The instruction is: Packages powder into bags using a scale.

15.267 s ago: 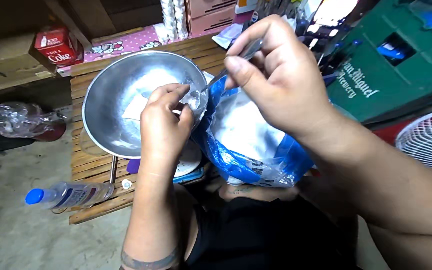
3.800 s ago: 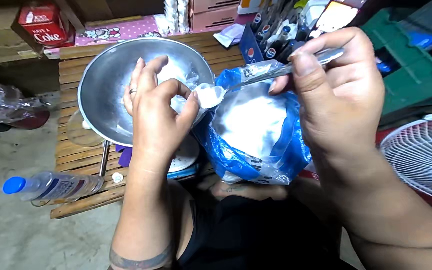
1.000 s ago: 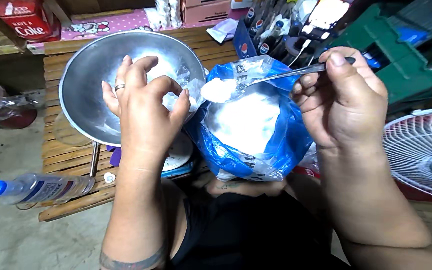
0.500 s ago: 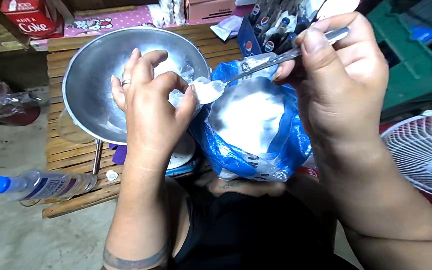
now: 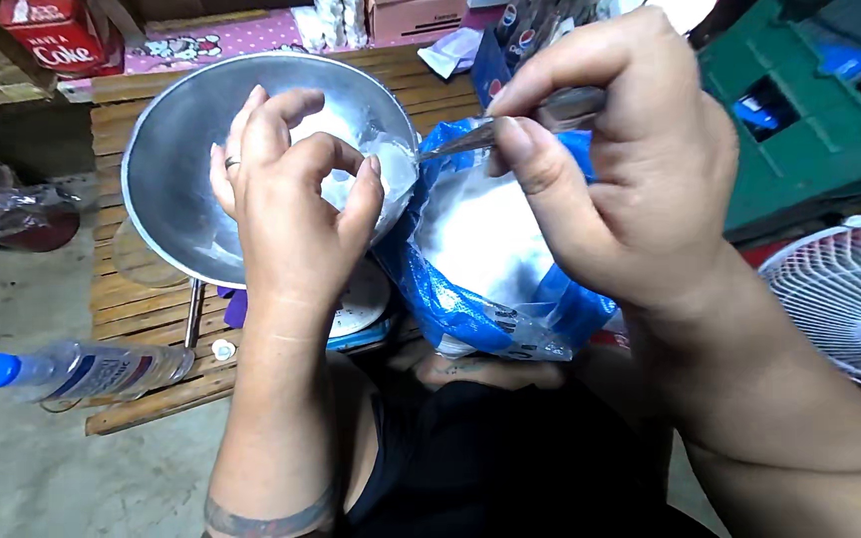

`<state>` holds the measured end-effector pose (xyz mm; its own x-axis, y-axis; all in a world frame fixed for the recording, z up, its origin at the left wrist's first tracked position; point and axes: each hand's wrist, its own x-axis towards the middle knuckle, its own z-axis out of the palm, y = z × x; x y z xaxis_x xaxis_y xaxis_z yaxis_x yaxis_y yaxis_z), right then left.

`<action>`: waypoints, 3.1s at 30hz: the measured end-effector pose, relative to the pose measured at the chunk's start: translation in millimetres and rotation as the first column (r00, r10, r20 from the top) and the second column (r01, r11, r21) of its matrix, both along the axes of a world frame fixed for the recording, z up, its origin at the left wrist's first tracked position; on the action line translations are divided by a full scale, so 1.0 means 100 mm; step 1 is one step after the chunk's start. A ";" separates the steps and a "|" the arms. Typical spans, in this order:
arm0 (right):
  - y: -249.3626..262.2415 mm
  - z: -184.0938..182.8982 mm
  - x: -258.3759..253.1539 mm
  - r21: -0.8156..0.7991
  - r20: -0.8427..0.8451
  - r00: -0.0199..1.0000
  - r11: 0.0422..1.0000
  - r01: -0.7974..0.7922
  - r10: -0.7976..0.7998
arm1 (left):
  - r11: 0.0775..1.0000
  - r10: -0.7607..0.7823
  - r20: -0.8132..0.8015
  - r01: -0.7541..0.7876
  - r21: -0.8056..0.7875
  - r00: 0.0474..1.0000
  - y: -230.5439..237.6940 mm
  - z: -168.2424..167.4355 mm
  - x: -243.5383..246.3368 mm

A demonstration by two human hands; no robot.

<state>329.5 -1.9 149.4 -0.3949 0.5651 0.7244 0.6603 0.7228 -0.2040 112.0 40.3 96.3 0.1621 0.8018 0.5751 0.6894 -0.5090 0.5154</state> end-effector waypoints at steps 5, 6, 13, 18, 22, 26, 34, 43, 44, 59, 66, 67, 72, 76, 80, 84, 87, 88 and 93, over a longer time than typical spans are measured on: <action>-0.09 -0.02 0.19 0.002 -0.132 0.990 0.999 -0.053 0.053 | 0.999 -0.012 -0.042 0.010 -0.042 0.999 -0.01 0.00 0.03; -0.11 -0.04 0.24 -0.010 -0.202 0.977 0.998 -0.068 0.064 | 0.999 -0.014 -0.057 0.011 -0.049 0.998 -0.01 0.00 0.03; -0.30 -0.31 0.75 -0.111 -0.686 0.725 0.994 -0.018 -0.063 | 0.995 -0.045 -0.103 0.035 -0.092 0.994 -0.01 0.00 0.04; -0.27 -0.83 1.11 -0.284 -0.503 0.790 0.930 0.233 -0.351 | 0.995 -0.054 -0.118 0.044 -0.086 0.992 -0.02 0.00 0.02; -0.24 -1.15 1.15 -0.278 -0.086 0.839 0.821 0.498 -0.537 | 0.997 -0.038 -0.111 0.030 -0.078 0.993 -0.04 0.01 0.01; -0.23 -1.32 1.05 -0.319 0.135 0.839 0.778 0.541 -0.527 | 0.997 -0.033 -0.111 0.025 -0.076 0.993 -0.04 0.01 0.00; -0.25 -1.46 0.85 -0.362 0.157 0.895 0.819 0.445 -0.417 | 0.997 -0.028 -0.107 0.020 -0.075 0.994 -0.04 0.01 -0.01; -0.30 -1.42 0.89 -0.561 -0.109 0.879 0.759 0.331 -0.463 | 0.998 -0.025 -0.103 0.019 -0.062 0.994 -0.03 0.00 -0.01; -0.31 -1.42 0.90 -0.592 -0.134 0.864 0.739 0.323 -0.485 | 0.998 -0.026 -0.100 0.019 -0.064 0.995 -0.03 0.00 -0.01; -0.31 -1.45 1.07 -0.666 -0.330 0.736 0.698 0.262 -0.591 | 0.998 0.035 -0.005 -0.035 0.054 0.999 -0.01 0.04 -0.17; -0.34 -1.44 0.93 -0.543 -0.045 0.835 0.715 0.441 -0.548 | 0.997 0.064 0.006 -0.065 0.043 0.998 -0.03 0.05 -0.24; -0.34 -1.44 0.91 -0.540 -0.031 0.843 0.718 0.438 -0.537 | 0.997 0.066 0.009 -0.066 0.042 0.998 -0.03 0.05 -0.25; -0.33 -1.42 0.91 -0.530 -0.037 0.854 0.734 0.424 -0.520 | 0.997 0.066 0.028 -0.067 0.044 0.997 -0.02 0.04 -0.27; -0.32 -1.42 0.89 -0.477 0.015 0.844 0.738 0.477 -0.536 | 0.997 0.063 0.041 -0.065 0.048 0.997 -0.03 0.04 -0.28; -0.34 -1.49 0.84 -0.548 0.015 0.866 0.720 0.426 -0.501 | 0.996 0.066 0.044 -0.068 0.053 0.997 -0.03 0.04 -0.28; -0.36 -1.52 0.92 -0.671 -0.065 0.853 0.655 0.347 -0.518 | 0.997 0.062 0.057 -0.065 0.050 0.996 -0.01 0.03 -0.28; -0.37 -1.54 0.99 -0.725 -0.117 0.822 0.613 0.313 -0.557 | 0.996 0.064 0.060 -0.068 0.055 0.996 -0.01 0.03 -0.27; -0.37 -1.55 1.00 -0.738 -0.137 0.811 0.605 0.300 -0.569 | 0.996 0.065 0.060 -0.068 0.052 0.996 -0.01 0.04 -0.27; -0.31 -1.51 1.01 -0.781 -0.253 0.727 0.579 0.235 -0.638 | 0.997 0.062 0.068 -0.064 0.032 0.996 -0.01 0.04 -0.27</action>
<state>430.8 -33.3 -1.8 0.3128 0.9470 0.0724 0.5188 -0.1065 -0.8482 84.8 39.0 100.4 0.0723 0.7890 0.6101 0.6855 -0.4836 0.5442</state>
